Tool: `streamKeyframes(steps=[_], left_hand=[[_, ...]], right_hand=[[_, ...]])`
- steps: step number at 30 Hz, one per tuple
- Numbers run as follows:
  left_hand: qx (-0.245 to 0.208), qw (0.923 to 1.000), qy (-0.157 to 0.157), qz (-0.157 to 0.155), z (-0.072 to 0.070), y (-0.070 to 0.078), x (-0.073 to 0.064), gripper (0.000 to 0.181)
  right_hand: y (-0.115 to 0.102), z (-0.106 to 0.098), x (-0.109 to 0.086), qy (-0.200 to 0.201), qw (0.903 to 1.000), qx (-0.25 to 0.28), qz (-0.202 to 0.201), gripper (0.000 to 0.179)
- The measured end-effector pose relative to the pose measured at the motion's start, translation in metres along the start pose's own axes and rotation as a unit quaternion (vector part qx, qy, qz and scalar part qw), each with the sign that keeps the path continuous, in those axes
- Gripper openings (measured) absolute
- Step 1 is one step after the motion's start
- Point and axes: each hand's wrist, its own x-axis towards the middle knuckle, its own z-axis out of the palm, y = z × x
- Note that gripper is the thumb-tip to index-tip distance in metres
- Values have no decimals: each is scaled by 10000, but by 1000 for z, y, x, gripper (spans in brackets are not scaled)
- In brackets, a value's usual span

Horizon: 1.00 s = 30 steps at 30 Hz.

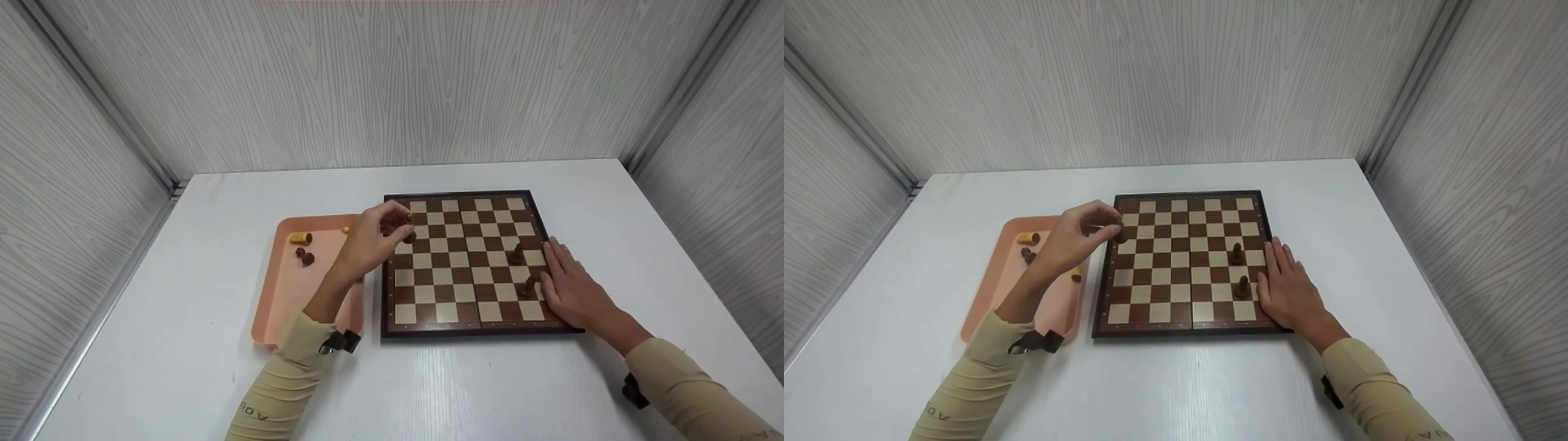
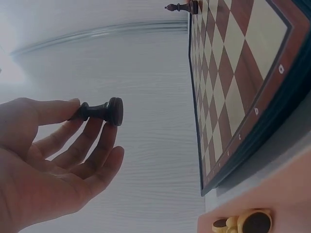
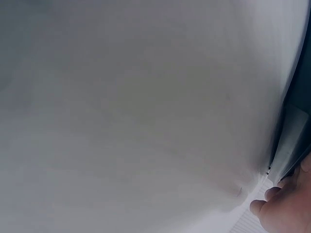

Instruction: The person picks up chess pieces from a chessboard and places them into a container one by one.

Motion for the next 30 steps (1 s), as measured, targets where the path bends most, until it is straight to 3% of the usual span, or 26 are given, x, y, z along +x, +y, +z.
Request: streamKeyframes(steps=[17,30], left_hand=[[-304,9982,327,-407,-43,-12,-21,18],[-332,9965,508,-581,-67,-36,-25,16]], right_hand=[[1,3,2,58,10000,16,-80,65],[5,5,1,143,9998,-15,-97,64]])
